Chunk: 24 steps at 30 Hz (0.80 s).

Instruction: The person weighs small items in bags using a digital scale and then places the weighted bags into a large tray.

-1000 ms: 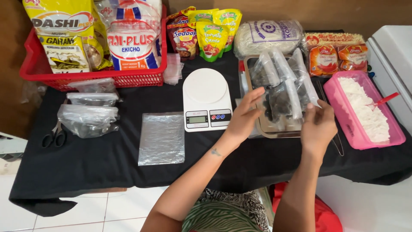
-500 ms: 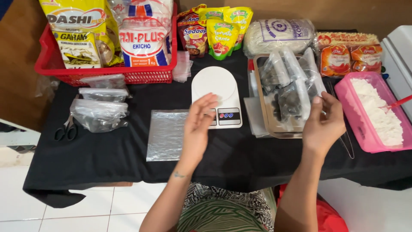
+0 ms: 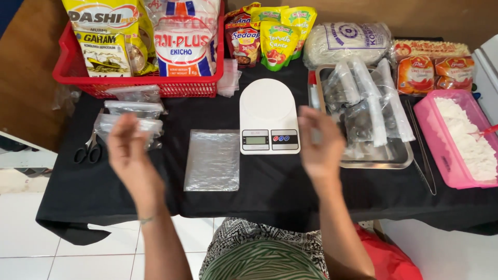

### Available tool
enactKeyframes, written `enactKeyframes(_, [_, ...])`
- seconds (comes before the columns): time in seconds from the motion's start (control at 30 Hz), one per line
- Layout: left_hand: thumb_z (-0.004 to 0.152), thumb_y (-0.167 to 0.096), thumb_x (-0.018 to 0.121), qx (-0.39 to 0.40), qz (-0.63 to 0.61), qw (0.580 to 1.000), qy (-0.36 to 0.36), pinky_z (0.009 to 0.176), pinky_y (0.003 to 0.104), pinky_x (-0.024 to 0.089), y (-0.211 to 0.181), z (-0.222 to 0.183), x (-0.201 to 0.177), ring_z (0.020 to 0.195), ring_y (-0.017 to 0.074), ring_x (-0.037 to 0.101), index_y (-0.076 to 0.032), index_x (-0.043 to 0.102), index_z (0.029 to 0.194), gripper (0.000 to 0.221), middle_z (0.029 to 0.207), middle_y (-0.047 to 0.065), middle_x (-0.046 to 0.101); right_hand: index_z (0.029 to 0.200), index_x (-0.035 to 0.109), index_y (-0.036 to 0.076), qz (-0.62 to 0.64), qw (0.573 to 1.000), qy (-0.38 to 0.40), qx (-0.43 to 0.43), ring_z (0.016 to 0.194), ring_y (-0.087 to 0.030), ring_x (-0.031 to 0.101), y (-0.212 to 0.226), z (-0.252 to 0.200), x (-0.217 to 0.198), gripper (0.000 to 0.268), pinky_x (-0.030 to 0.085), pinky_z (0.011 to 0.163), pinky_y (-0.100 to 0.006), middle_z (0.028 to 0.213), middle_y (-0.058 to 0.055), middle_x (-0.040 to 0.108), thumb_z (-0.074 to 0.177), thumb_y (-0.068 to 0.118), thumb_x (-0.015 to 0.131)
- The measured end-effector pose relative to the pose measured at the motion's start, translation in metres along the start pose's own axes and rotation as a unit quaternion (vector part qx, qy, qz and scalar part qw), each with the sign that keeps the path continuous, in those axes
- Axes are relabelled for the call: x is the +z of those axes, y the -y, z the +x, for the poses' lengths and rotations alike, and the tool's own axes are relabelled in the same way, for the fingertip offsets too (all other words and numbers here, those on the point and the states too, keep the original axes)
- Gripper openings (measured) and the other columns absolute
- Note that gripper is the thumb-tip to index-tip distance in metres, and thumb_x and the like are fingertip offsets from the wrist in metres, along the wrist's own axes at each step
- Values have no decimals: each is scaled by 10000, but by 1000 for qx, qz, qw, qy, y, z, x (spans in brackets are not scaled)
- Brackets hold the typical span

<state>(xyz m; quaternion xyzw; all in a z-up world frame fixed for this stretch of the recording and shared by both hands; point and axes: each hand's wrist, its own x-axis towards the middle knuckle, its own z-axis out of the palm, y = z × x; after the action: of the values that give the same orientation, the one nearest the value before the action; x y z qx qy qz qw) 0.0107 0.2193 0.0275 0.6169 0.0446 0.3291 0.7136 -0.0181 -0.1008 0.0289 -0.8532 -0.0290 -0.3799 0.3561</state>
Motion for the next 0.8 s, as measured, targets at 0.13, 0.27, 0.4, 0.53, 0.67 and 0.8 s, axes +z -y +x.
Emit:
enactKeyframes(0.13, [1041, -71, 537, 77, 112, 991, -3, 1068, 320, 452, 39, 46, -61, 1225, 198, 566, -68, 595, 1291, 257, 1324, 100, 616, 1225, 662, 124, 100, 989, 113, 11, 948, -151, 718, 52, 3, 41, 230, 532, 878, -275, 1180, -26, 704, 1049, 260, 603])
enactKeyframes(0.27, [1115, -162, 462, 89, 237, 967, 34, 984, 408, 463, 51, 79, -100, 1182, 306, 533, 29, 473, 1344, 298, 1324, 205, 535, 1320, 583, 91, 236, 930, 283, 0, 1228, -235, 634, 84, 6, 97, 376, 570, 1024, -351, 1320, -125, 601, 1013, 307, 602])
enactKeyframes(0.4, [1117, -320, 427, -41, 342, 938, 43, 899, 484, 415, 39, 93, -105, 1150, 407, 582, 2, 406, 1393, 425, 1330, 254, 617, 1241, 543, 144, 258, 892, 369, 29, 1214, -251, 654, 88, 1, 164, 356, 567, 1004, -358, 1288, -71, 630, 964, 342, 645])
enactKeyframes(0.53, [1134, -476, 391, -39, 344, 934, 92, 822, 492, 401, 71, 106, -123, 1038, 367, 567, 29, 371, 1417, 580, 1174, 239, 631, 1220, 540, 180, 262, 891, 368, 43, 1178, -275, 694, 83, -16, 230, 356, 543, 987, -371, 1295, -32, 679, 942, 359, 671])
enactKeyframes(0.67, [1100, -523, 402, -80, 347, 929, 103, 916, 483, 409, 85, 114, -118, 1182, 394, 568, -8, 386, 1455, 626, 1294, 277, 609, 1294, 519, 240, 254, 872, 405, 102, 1210, -315, 686, 95, -19, 255, 497, 526, 966, -397, 1349, -75, 672, 877, 450, 689])
enactKeyframes(0.8, [1076, -380, 520, -80, 329, 937, 90, 916, 390, 467, 95, 113, -110, 1099, 287, 624, -44, 520, 1395, 463, 1223, 214, 653, 1481, 507, 276, 237, 867, 429, 91, 1155, -296, 728, 104, -26, 273, 704, 527, 952, -353, 1424, -95, 666, 841, 503, 694])
